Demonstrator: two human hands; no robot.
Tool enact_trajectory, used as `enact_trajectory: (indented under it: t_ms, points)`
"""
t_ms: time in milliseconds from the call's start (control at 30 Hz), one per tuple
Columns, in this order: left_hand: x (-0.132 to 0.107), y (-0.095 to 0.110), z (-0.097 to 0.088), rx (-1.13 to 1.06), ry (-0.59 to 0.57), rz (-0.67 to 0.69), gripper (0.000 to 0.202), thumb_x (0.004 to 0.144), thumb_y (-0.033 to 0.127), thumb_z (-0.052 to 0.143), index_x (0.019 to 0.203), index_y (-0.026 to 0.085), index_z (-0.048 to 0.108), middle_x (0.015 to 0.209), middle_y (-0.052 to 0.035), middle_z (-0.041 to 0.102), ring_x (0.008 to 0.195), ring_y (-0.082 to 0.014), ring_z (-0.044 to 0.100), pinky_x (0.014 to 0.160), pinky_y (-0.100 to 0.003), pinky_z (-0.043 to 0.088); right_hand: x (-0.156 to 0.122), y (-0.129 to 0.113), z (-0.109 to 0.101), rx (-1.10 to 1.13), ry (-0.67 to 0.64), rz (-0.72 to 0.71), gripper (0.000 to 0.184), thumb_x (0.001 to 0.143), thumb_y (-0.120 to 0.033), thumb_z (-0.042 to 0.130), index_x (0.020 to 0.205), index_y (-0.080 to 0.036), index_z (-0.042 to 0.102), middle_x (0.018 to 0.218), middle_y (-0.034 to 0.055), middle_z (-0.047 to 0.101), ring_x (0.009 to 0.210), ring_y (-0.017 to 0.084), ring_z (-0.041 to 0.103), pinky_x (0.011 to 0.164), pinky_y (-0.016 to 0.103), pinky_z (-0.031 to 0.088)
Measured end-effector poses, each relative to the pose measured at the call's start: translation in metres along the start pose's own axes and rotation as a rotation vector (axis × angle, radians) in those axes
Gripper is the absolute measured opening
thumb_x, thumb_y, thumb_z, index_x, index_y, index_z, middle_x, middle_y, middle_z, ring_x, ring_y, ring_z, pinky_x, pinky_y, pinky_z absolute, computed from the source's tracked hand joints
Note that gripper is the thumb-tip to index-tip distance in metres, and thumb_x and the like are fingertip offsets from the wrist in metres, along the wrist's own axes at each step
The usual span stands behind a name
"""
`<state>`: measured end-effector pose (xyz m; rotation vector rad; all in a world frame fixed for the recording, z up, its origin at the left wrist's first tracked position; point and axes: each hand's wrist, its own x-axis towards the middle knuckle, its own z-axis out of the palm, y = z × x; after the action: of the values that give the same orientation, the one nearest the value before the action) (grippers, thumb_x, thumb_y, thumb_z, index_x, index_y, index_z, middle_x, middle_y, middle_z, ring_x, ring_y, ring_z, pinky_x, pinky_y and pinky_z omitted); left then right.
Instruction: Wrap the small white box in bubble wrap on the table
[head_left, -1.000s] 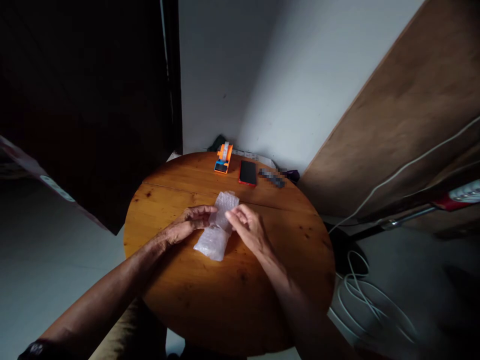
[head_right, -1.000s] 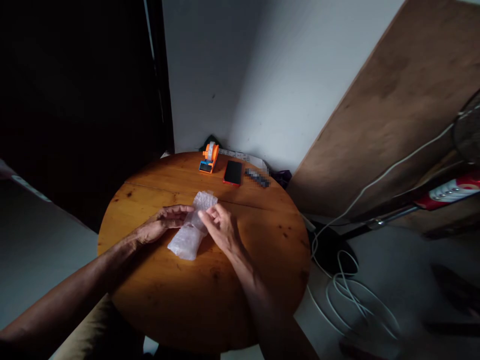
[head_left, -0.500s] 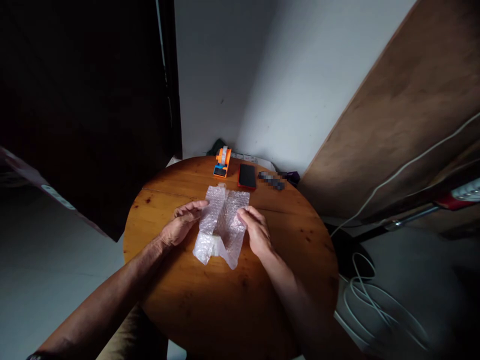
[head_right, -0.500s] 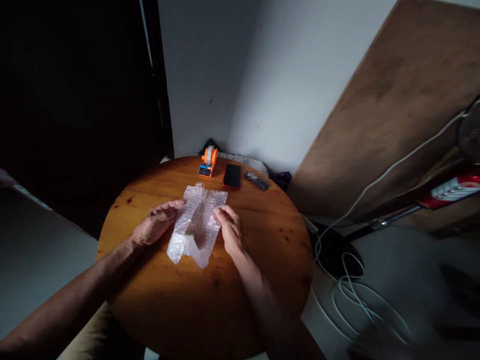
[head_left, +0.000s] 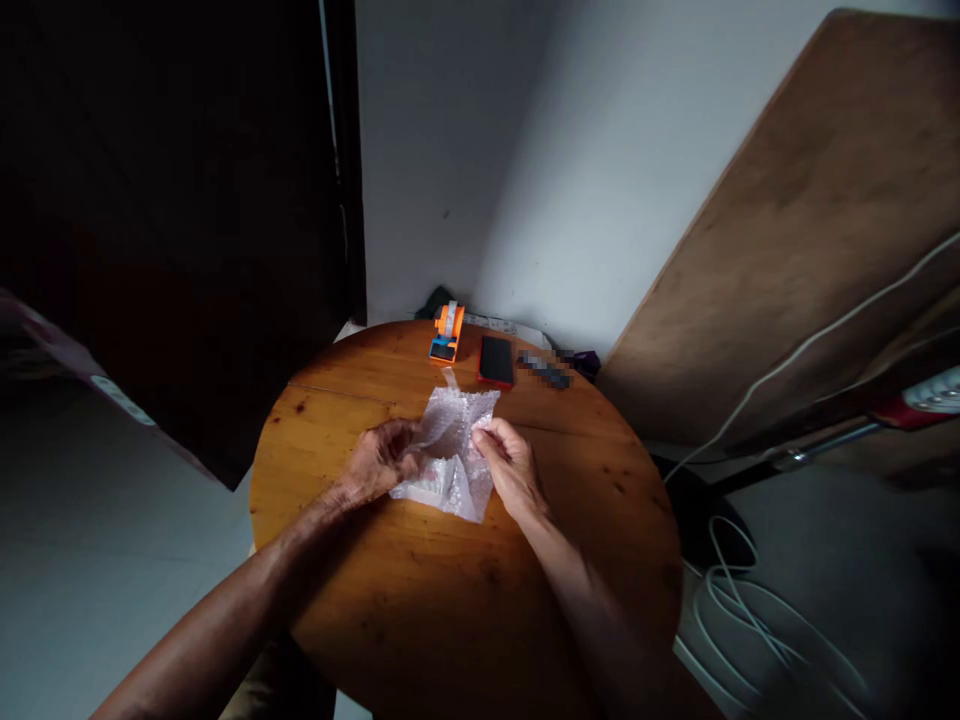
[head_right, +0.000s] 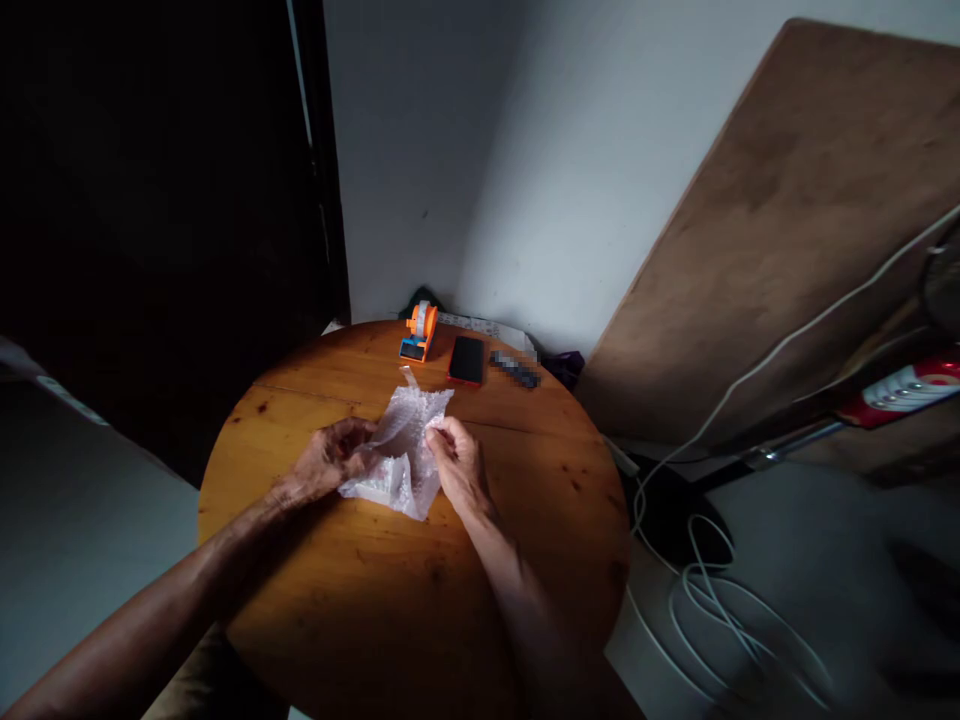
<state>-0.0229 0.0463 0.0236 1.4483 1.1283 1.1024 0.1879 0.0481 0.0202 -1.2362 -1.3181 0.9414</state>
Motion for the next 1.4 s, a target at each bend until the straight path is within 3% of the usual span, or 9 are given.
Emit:
enact_trajectory:
  t_ms: [200, 367, 633, 800, 933, 1133, 1200, 1300, 1400]
  points:
    - [0.013, -0.011, -0.007, -0.249, 0.225, -0.066, 0.020, 0.056, 0.031, 0.072, 0.067, 0.016, 0.064, 0.059, 0.0008, 0.063, 0.051, -0.0106, 0.052, 0.051, -0.022, 0.041, 0.012, 0.009, -0.012, 0.024, 0.145, -0.027, 0.025, 0.075, -0.045, 0.067, 0.085, -0.022, 0.064, 0.066, -0.0020, 0.060, 0.058, 0.014, 0.053, 0.054, 0.026, 0.047]
    - [0.014, -0.009, -0.015, -0.225, 0.265, -0.183, 0.024, 0.055, 0.029, 0.070, 0.073, 0.016, 0.063, 0.047, 0.0044, 0.056, 0.038, -0.0090, 0.044, 0.039, -0.020, 0.032, 0.023, 0.017, -0.019, 0.016, 0.172, 0.032, 0.027, 0.070, -0.040, 0.065, 0.091, -0.023, 0.059, 0.066, -0.0025, 0.062, 0.058, 0.016, 0.056, 0.053, 0.028, 0.048]
    - [0.015, -0.017, -0.019, -0.087, 0.275, -0.172, 0.026, 0.060, 0.030, 0.060, 0.081, 0.015, 0.065, 0.047, 0.0065, 0.052, 0.039, -0.0092, 0.044, 0.040, -0.019, 0.032, 0.027, 0.023, -0.023, -0.043, 0.151, 0.079, 0.025, 0.068, -0.043, 0.061, 0.082, -0.023, 0.056, 0.058, -0.0049, 0.057, 0.051, 0.014, 0.051, 0.049, 0.026, 0.045]
    - [0.017, -0.025, -0.017, 0.096, 0.266, 0.068, 0.032, 0.065, 0.028, 0.061, 0.095, 0.016, 0.065, 0.081, -0.0030, 0.068, 0.068, -0.0146, 0.062, 0.059, -0.024, 0.049, 0.027, 0.024, -0.026, -0.109, 0.148, 0.018, 0.031, 0.068, -0.044, 0.066, 0.088, -0.021, 0.063, 0.076, 0.0012, 0.067, 0.065, 0.017, 0.060, 0.053, 0.025, 0.047]
    - [0.017, -0.020, -0.020, 0.275, 0.291, 0.253, 0.027, 0.070, 0.026, 0.062, 0.096, 0.020, 0.066, 0.115, -0.0112, 0.065, 0.100, -0.0230, 0.064, 0.077, -0.033, 0.054, 0.028, 0.023, -0.024, -0.092, 0.157, -0.026, 0.034, 0.069, -0.044, 0.066, 0.094, -0.022, 0.062, 0.085, 0.0046, 0.070, 0.074, 0.020, 0.066, 0.061, 0.029, 0.052]
    - [0.031, 0.005, -0.015, 0.476, -0.079, 0.185, 0.013, 0.080, 0.025, 0.062, 0.084, 0.022, 0.074, 0.120, -0.0121, 0.068, 0.137, -0.0305, 0.045, 0.098, -0.041, 0.050, 0.029, 0.021, -0.026, -0.201, 0.058, -0.062, 0.020, 0.075, -0.040, 0.062, 0.080, -0.022, 0.067, 0.085, 0.0043, 0.074, 0.076, 0.021, 0.069, 0.069, 0.031, 0.053]
    - [0.045, 0.008, -0.005, 0.566, -0.137, 0.150, 0.014, 0.080, 0.024, 0.063, 0.085, 0.022, 0.076, 0.113, -0.0102, 0.072, 0.134, -0.0286, 0.049, 0.100, -0.038, 0.049, 0.029, 0.023, -0.026, -0.237, 0.013, -0.038, 0.021, 0.076, -0.038, 0.060, 0.085, -0.022, 0.071, 0.086, 0.0040, 0.075, 0.076, 0.021, 0.069, 0.070, 0.031, 0.053]
    - [0.072, 0.005, 0.005, 0.693, -0.086, 0.025, 0.018, 0.076, 0.017, 0.063, 0.086, 0.021, 0.077, 0.103, -0.0074, 0.075, 0.102, -0.0240, 0.068, 0.088, -0.030, 0.052, 0.031, 0.026, -0.024, -0.297, -0.015, -0.005, 0.024, 0.077, -0.036, 0.062, 0.092, -0.022, 0.074, 0.087, 0.0043, 0.076, 0.077, 0.021, 0.069, 0.072, 0.032, 0.054]
    - [0.093, -0.003, -0.001, 0.733, 0.005, -0.054, 0.024, 0.078, 0.014, 0.055, 0.089, 0.016, 0.077, 0.088, -0.0078, 0.075, 0.085, -0.0233, 0.070, 0.077, -0.030, 0.053, 0.033, 0.030, -0.022, -0.371, 0.040, 0.016, 0.023, 0.078, -0.033, 0.060, 0.091, -0.021, 0.075, 0.082, 0.0042, 0.076, 0.074, 0.021, 0.069, 0.072, 0.033, 0.054]
